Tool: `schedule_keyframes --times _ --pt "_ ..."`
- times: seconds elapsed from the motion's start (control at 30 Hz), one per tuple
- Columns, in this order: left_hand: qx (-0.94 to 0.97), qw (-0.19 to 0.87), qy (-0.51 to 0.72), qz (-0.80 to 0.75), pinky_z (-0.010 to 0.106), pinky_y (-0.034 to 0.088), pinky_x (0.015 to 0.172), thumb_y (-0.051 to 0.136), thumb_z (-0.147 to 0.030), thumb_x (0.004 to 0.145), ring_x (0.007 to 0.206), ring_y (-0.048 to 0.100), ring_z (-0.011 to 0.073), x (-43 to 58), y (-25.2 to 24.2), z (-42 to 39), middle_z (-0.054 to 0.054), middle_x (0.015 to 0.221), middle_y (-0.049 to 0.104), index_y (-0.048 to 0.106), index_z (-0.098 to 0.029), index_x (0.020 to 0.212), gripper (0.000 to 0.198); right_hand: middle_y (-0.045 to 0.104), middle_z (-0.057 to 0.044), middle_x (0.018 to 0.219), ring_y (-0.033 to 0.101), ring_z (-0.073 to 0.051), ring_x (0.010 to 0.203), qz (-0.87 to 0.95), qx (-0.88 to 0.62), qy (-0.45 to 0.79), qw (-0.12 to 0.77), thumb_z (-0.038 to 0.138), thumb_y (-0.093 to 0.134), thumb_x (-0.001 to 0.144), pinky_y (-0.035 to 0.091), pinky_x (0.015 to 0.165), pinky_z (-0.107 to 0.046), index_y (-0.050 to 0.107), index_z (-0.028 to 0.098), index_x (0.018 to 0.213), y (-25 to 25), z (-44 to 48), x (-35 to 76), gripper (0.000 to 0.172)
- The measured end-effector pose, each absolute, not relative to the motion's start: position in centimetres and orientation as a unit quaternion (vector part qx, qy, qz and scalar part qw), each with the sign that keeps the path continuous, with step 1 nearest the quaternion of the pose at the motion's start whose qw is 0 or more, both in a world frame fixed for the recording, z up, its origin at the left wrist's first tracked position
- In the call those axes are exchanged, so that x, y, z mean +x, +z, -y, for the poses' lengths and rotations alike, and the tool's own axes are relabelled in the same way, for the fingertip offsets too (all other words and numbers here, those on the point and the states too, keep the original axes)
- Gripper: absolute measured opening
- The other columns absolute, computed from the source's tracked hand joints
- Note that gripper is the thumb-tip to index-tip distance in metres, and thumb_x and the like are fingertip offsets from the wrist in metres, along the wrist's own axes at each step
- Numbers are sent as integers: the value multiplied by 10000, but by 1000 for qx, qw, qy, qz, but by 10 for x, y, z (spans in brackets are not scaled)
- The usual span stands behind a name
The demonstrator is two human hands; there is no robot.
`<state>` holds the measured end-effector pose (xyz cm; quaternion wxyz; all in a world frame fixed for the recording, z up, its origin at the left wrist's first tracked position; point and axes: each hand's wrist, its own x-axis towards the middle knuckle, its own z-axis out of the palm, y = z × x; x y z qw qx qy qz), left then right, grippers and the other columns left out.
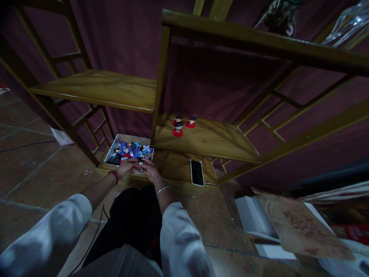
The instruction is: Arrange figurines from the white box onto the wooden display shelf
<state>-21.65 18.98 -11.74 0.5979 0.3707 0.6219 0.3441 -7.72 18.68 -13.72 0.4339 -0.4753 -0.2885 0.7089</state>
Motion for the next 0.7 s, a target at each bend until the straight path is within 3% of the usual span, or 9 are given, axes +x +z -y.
schedule_keyframes --times 0.27,0.5,0.7 --pt "373 613 349 -602 158 281 357 592 -195 685 488 591 105 -216 -116 -189 70 748 657 569 -110 965 293 653 21 769 587 -83 653 266 -450 707 476 127 673 514 469 665 -222 645 202 863 -142 -189 -78 358" --pt "381 604 347 -608 153 265 365 595 -188 678 472 569 82 -218 -111 -191 67 760 663 594 -118 939 271 639 27 693 582 -89 649 257 -431 710 494 159 726 470 454 711 -246 651 190 859 -141 -189 -79 397" --pt "377 613 367 -590 173 363 453 611 -203 668 565 604 108 -220 -110 -197 68 772 668 609 -122 887 233 618 39 650 574 -87 607 261 -437 686 520 201 757 441 449 712 -262 641 185 896 -150 -193 -82 469"
